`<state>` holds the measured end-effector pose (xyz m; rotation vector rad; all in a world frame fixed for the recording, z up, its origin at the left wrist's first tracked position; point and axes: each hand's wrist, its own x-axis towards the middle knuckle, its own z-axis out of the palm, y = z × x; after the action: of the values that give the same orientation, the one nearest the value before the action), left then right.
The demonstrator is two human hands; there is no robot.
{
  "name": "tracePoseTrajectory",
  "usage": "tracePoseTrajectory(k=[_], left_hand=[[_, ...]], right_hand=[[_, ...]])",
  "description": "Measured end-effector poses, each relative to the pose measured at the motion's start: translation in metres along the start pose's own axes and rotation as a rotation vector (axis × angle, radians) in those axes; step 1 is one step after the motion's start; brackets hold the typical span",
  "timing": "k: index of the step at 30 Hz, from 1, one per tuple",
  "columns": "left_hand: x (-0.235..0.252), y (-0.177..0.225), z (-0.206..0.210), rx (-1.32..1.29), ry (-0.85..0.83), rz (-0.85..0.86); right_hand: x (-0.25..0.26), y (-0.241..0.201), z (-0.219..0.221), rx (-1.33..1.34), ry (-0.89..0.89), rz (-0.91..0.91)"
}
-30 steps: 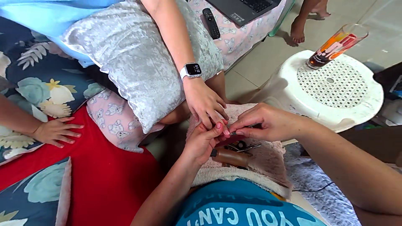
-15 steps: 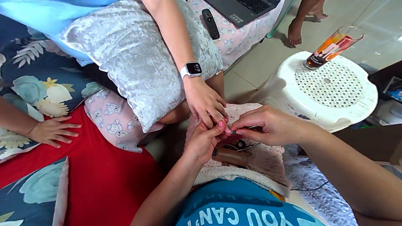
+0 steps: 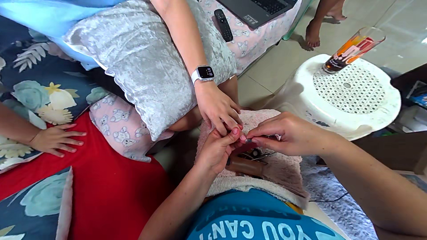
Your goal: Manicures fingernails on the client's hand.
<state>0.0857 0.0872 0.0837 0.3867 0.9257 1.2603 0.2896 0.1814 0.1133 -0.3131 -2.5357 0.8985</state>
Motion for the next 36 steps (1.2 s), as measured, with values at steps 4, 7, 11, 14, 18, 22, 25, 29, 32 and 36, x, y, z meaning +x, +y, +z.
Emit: tracePoseTrajectory(k=[4, 7, 11, 14, 18, 22, 25, 29, 32, 36], left_hand=[[0.000, -0.001, 0.002, -0.011, 0.022, 0.004], [0.001, -0.001, 0.002, -0.014, 0.026, 0.006], [0.001, -0.001, 0.002, -0.009, 0.016, 0.000], [0.001, 0.000, 0.003, -0.016, 0.026, -0.007], [0.001, 0.000, 0.004, -0.017, 0.024, -0.001], [0.002, -0.002, 0.005, -0.006, 0.019, 0.014], [0.002, -0.003, 0.006, -0.012, 0.031, 0.023], [0.003, -0.004, 0.008, -0.016, 0.040, 0.033], [0.003, -0.004, 0.008, -0.011, 0.035, 0.034], [0.002, -0.002, 0.005, 0.023, 0.006, 0.017]], right_hand=[[-0.001, -0.005, 0.004, -0.076, 0.048, 0.004], [-0.004, -0.006, 0.007, -0.095, 0.065, 0.008], [-0.006, -0.003, 0.006, -0.062, 0.051, 0.022], [-0.007, -0.002, 0.005, -0.044, 0.047, 0.024], [-0.008, -0.003, 0.006, -0.024, 0.068, 0.029], [-0.007, -0.008, 0.007, -0.060, 0.094, 0.042], [-0.007, -0.015, 0.011, -0.151, 0.134, 0.056], [-0.009, -0.018, 0.015, -0.206, 0.172, 0.073], [-0.011, -0.017, 0.016, -0.194, 0.170, 0.080], [-0.016, -0.003, 0.012, -0.182, 0.078, 0.074]])
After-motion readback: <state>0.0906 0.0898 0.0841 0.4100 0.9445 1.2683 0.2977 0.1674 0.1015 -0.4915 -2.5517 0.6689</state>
